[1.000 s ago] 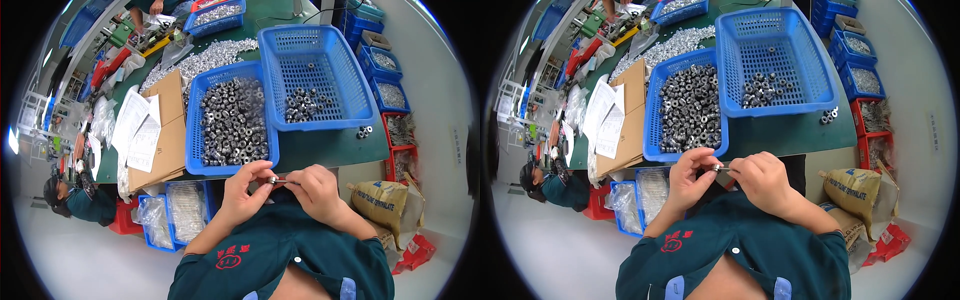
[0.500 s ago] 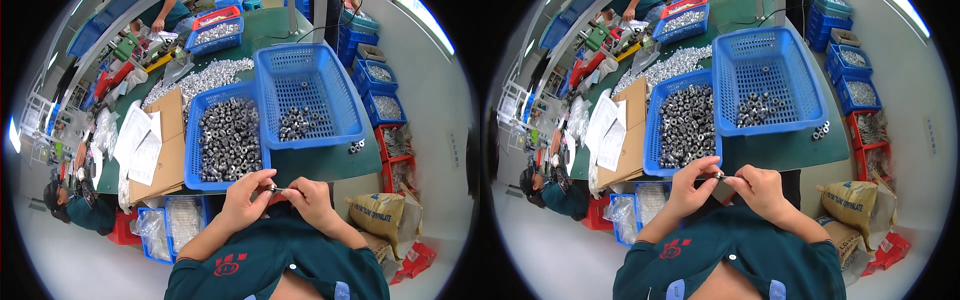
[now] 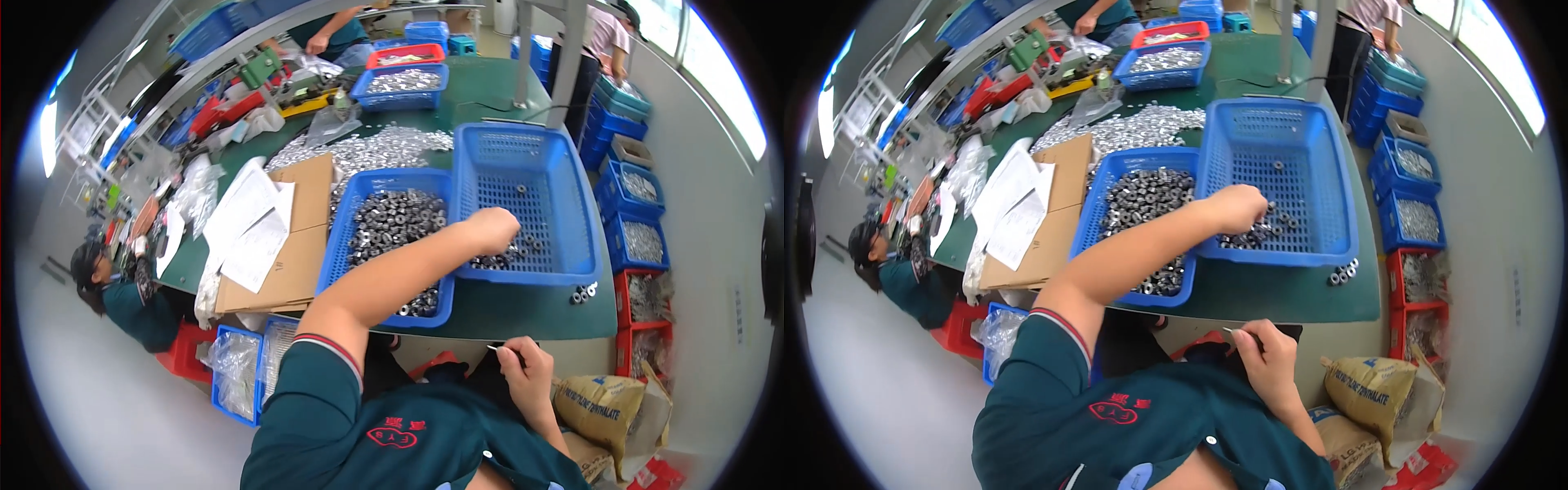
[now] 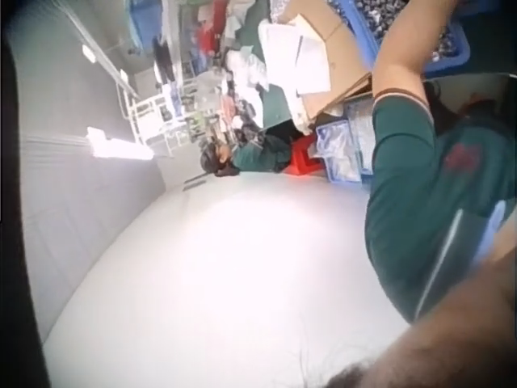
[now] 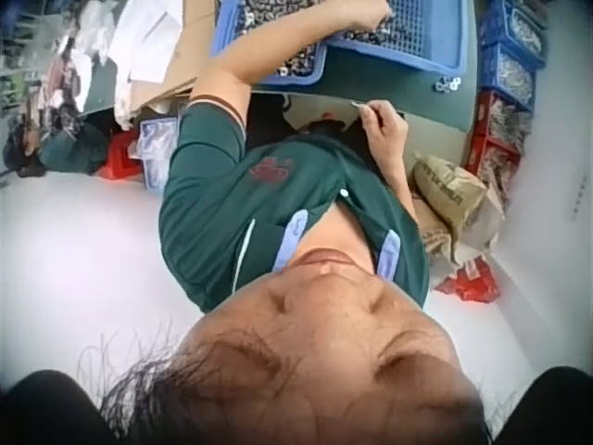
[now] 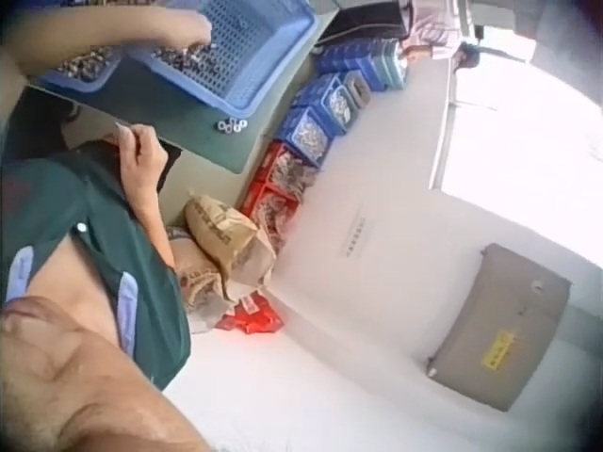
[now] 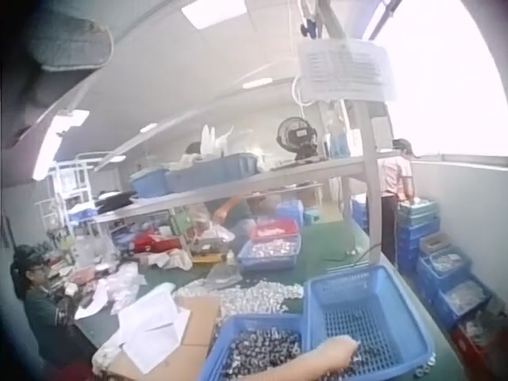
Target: Assembling small metal hardware components by inserting a thin pin into a cylindrical part at a manufacturing workbench.
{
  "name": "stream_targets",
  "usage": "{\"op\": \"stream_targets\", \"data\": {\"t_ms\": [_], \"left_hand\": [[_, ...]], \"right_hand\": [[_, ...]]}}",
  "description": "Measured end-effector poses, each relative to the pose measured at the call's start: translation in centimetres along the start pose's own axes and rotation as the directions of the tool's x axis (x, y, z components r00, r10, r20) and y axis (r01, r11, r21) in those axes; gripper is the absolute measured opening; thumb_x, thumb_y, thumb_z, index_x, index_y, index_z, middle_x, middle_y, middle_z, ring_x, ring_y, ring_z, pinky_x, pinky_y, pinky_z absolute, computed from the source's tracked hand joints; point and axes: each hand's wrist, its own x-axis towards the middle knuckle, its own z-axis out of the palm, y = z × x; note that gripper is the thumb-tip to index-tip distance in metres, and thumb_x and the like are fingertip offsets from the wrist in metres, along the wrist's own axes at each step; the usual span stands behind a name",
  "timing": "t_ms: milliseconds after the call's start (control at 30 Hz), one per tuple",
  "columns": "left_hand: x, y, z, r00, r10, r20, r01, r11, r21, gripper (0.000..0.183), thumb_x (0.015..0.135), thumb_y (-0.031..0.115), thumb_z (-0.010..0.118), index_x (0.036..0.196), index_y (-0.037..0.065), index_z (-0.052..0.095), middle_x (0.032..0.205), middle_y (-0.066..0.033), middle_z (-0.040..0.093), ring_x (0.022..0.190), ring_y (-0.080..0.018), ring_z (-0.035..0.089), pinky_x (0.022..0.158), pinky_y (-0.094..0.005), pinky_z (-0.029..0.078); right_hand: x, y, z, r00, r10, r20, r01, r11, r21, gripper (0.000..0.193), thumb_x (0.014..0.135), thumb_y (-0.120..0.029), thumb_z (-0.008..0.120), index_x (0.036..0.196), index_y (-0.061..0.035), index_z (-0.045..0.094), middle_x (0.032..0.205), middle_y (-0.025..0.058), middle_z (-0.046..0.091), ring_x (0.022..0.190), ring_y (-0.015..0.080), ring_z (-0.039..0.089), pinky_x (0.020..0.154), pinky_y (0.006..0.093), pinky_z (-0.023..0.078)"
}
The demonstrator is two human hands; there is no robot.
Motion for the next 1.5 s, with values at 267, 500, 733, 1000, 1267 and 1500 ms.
{"op": "stream_targets", "data": {"t_ms": [267,500,733,1000,1267,1500], "left_hand": [[-1.2,0.4,0.1,0.980,-0.026,-0.195,0.015,0.998,-0.058,0.021,0.079,0.006,0.058,0.095,0.011,0.070,0.096,-0.0116,0.063,0.095,-0.0320,0.063,0.081,-0.0437,0.052],[-15.1,-7.4,-4.6,0.780,-0.406,-0.477,0.403,0.908,-0.114,0.016,0.082,0.016,0.061,0.092,0.008,0.070,0.094,-0.0132,0.065,0.092,-0.0320,0.063,0.080,-0.0431,0.050],[-20.0,-9.8,-2.1,0.784,-0.564,-0.258,0.600,0.796,0.084,0.014,0.080,0.021,0.065,0.082,0.009,0.072,0.093,-0.0139,0.066,0.092,-0.0324,0.065,0.079,-0.0449,0.052],[-21.3,-9.8,-0.6,0.843,-0.414,-0.344,0.483,0.864,0.144,0.014,0.074,0.011,0.070,0.085,0.011,0.062,0.088,-0.0082,0.063,0.093,-0.0315,0.061,0.078,-0.0437,0.048],[-22.7,-6.2,-2.3,0.765,-0.561,-0.317,0.181,0.659,-0.730,0.022,0.082,0.005,0.071,0.102,0.005,0.061,0.090,-0.0046,0.065,0.087,-0.0154,0.065,0.077,-0.0293,0.052],[-23.6,1.5,-0.1,0.855,-0.363,-0.371,-0.423,-0.074,-0.903,0.024,0.083,-0.006,0.069,0.105,0.001,0.062,0.103,-0.0088,0.060,0.090,-0.0206,0.068,0.077,-0.0314,0.056]], "right_hand": [[-0.3,0.9,-0.2,0.995,0.093,0.027,-0.093,0.996,-0.004,0.010,0.088,-0.008,0.067,0.085,0.0008,0.062,0.066,0.0060,0.060,0.057,0.0114,0.054,0.054,0.0253,0.043],[-0.1,1.3,0.6,0.993,0.049,0.109,-0.052,0.998,0.029,0.010,0.087,-0.008,0.068,0.085,0.0005,0.063,0.070,0.0080,0.064,0.058,0.0139,0.057,0.055,0.0251,0.045],[0.6,0.3,1.8,0.984,-0.029,0.174,0.028,1.000,0.009,0.010,0.086,-0.009,0.069,0.085,-0.0008,0.064,0.069,0.0085,0.064,0.057,0.0165,0.060,0.055,0.0268,0.046],[0.1,0.1,1.9,0.984,-0.022,0.176,0.025,1.000,-0.014,0.010,0.086,-0.008,0.068,0.085,0.0008,0.063,0.068,0.0051,0.061,0.060,0.0109,0.055,0.057,0.0247,0.044],[0.3,0.2,2.3,0.986,-0.081,0.145,0.078,0.997,0.021,0.011,0.084,-0.009,0.073,0.085,-0.0020,0.065,0.067,0.0087,0.063,0.055,0.0158,0.057,0.052,0.0263,0.044],[1.6,-1.0,2.5,0.977,0.104,0.184,-0.140,0.971,0.193,0.011,0.084,-0.003,0.070,0.093,-0.0009,0.063,0.069,0.0032,0.063,0.061,0.0079,0.060,0.054,0.0223,0.047]]}}
